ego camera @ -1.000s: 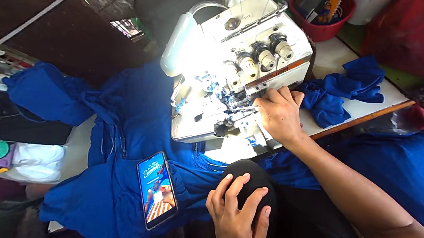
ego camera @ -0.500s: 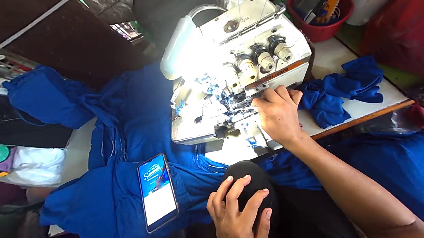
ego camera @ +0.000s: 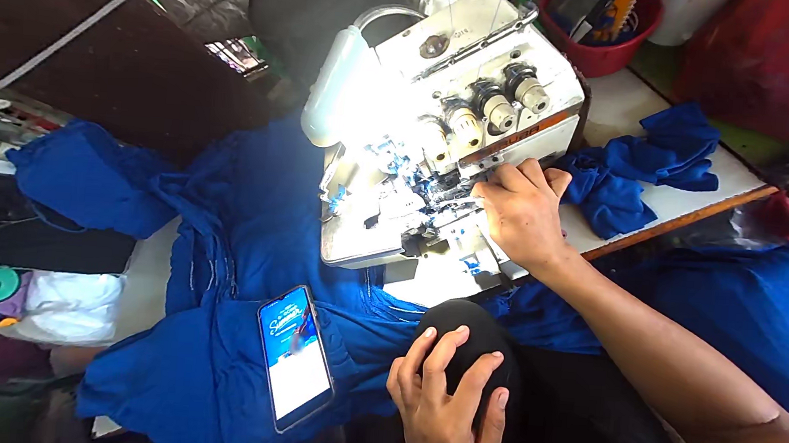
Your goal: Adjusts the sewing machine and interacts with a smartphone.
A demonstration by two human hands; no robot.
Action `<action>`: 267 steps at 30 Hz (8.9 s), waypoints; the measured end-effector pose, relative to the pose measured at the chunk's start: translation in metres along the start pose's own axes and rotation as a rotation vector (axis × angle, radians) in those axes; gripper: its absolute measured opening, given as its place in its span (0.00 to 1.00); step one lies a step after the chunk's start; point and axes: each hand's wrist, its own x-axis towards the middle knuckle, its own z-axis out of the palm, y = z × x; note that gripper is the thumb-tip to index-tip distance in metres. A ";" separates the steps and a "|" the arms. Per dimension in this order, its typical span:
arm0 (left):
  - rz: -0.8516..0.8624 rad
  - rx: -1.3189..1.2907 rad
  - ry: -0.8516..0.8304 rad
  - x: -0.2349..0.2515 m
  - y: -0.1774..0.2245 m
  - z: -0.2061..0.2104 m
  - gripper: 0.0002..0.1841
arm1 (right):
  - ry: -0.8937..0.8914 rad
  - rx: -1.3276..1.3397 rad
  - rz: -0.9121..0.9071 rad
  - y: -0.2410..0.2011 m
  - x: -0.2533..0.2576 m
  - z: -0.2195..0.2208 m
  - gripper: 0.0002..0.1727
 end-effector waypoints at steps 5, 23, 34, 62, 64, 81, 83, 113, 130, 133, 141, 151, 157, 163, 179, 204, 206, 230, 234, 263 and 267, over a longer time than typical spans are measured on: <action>-0.001 0.001 -0.002 0.000 0.000 0.000 0.17 | -0.011 0.004 -0.002 0.000 0.000 0.000 0.13; 0.001 0.003 -0.005 0.001 0.001 -0.001 0.18 | -0.013 0.016 -0.011 -0.001 0.002 0.007 0.12; 0.005 0.007 -0.001 0.002 0.001 0.000 0.18 | -0.030 0.054 0.015 0.004 -0.006 0.001 0.13; -0.012 0.008 -0.025 0.002 0.003 -0.003 0.18 | 0.016 0.001 -0.026 -0.002 -0.002 0.010 0.11; -0.011 0.005 -0.023 0.002 0.003 -0.003 0.18 | 0.013 0.008 -0.024 -0.002 -0.002 0.009 0.11; -0.006 -0.003 -0.012 0.001 0.002 -0.002 0.17 | -0.023 -0.145 -0.117 -0.025 0.001 -0.007 0.09; -0.008 -0.002 -0.012 0.001 0.002 -0.002 0.17 | -0.038 -0.175 -0.118 -0.031 0.004 -0.010 0.07; 0.267 -0.827 0.098 0.131 -0.005 -0.073 0.14 | 0.035 0.614 -0.092 -0.028 0.014 -0.156 0.06; 0.354 -1.537 0.058 0.082 0.011 -0.116 0.10 | -0.326 1.338 -0.236 -0.040 -0.035 -0.108 0.11; 0.294 -1.743 0.150 0.077 -0.002 -0.114 0.09 | -0.476 1.178 -0.365 -0.029 -0.050 -0.122 0.13; -0.199 -1.939 0.241 0.081 -0.029 -0.063 0.09 | -0.245 1.391 -0.317 -0.034 -0.045 -0.133 0.06; -0.116 -1.198 -0.174 0.070 -0.016 -0.027 0.11 | -0.307 1.685 -0.207 -0.057 -0.032 -0.118 0.07; 0.300 -0.792 0.119 0.065 -0.009 -0.054 0.14 | -0.564 1.491 -0.034 -0.053 -0.040 -0.122 0.10; 0.487 -0.672 0.063 0.053 -0.013 -0.054 0.10 | -0.727 1.522 0.038 -0.052 -0.056 -0.118 0.10; 0.487 -0.479 0.178 0.032 -0.022 -0.043 0.07 | -0.783 1.082 0.138 -0.067 -0.079 -0.127 0.22; 0.293 -0.693 0.104 0.025 -0.026 -0.027 0.09 | -0.651 0.938 -0.043 -0.066 -0.067 -0.130 0.15; 0.281 -0.679 0.100 0.025 -0.026 -0.026 0.09 | -0.630 0.917 -0.051 -0.065 -0.067 -0.130 0.15; -0.060 -0.624 0.178 0.007 -0.036 -0.035 0.13 | -0.474 0.557 -0.160 -0.074 -0.061 -0.120 0.14; -0.168 -0.715 0.216 0.007 -0.036 -0.032 0.15 | -0.334 0.448 -0.185 -0.079 -0.067 -0.116 0.13; -0.178 -0.685 0.211 0.008 -0.043 -0.027 0.19 | 0.189 0.136 -0.003 -0.004 -0.003 -0.169 0.11; -0.110 -0.550 0.154 0.007 -0.027 -0.018 0.19 | 0.264 0.167 -0.100 -0.024 0.016 -0.151 0.09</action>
